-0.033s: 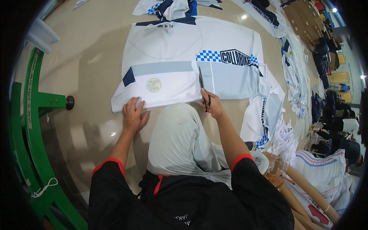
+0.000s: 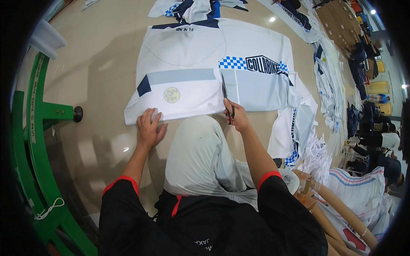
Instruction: The person sits on the floor and uses scissors to cut a large white and blue patterned fabric sheet. They repeatedly unfold, align, and trim the fabric, discarding cut pieces into a nearby box.
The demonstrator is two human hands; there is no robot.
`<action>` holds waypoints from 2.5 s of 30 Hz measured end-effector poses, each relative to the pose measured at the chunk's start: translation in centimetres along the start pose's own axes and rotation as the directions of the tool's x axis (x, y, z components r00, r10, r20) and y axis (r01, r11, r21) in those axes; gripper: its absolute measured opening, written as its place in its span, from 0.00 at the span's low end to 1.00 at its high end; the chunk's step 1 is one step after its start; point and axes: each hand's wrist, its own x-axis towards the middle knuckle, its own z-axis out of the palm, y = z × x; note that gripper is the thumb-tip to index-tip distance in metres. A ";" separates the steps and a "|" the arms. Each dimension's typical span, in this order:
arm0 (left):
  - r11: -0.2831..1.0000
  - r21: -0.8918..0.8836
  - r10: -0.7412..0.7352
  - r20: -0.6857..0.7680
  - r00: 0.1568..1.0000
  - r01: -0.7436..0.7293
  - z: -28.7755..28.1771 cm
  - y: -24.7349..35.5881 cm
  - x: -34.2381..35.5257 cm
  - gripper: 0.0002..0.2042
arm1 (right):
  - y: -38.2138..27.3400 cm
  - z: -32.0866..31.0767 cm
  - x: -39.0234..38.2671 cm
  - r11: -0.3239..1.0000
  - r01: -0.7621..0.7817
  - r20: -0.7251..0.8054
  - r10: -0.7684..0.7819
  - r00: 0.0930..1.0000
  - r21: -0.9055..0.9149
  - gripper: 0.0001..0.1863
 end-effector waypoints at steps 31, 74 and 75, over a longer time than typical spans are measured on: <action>0.999 -0.023 -0.023 0.021 1.000 0.024 0.2 -0.2 0.4 0.25 | -5.6 1.5 4.9 0.994 0.037 0.012 -0.036 0.999 -0.106 0.38; 0.961 0.252 -0.202 0.374 0.905 0.110 -1.8 -2.3 6.7 0.45 | 5.3 -6.4 -10.9 0.969 0.081 -0.035 -0.074 0.997 0.236 0.41; 0.949 0.285 -0.240 0.372 0.897 0.135 -2.0 -1.8 5.5 0.46 | 5.2 -5.7 -11.6 0.970 0.046 0.028 -0.054 0.998 0.237 0.41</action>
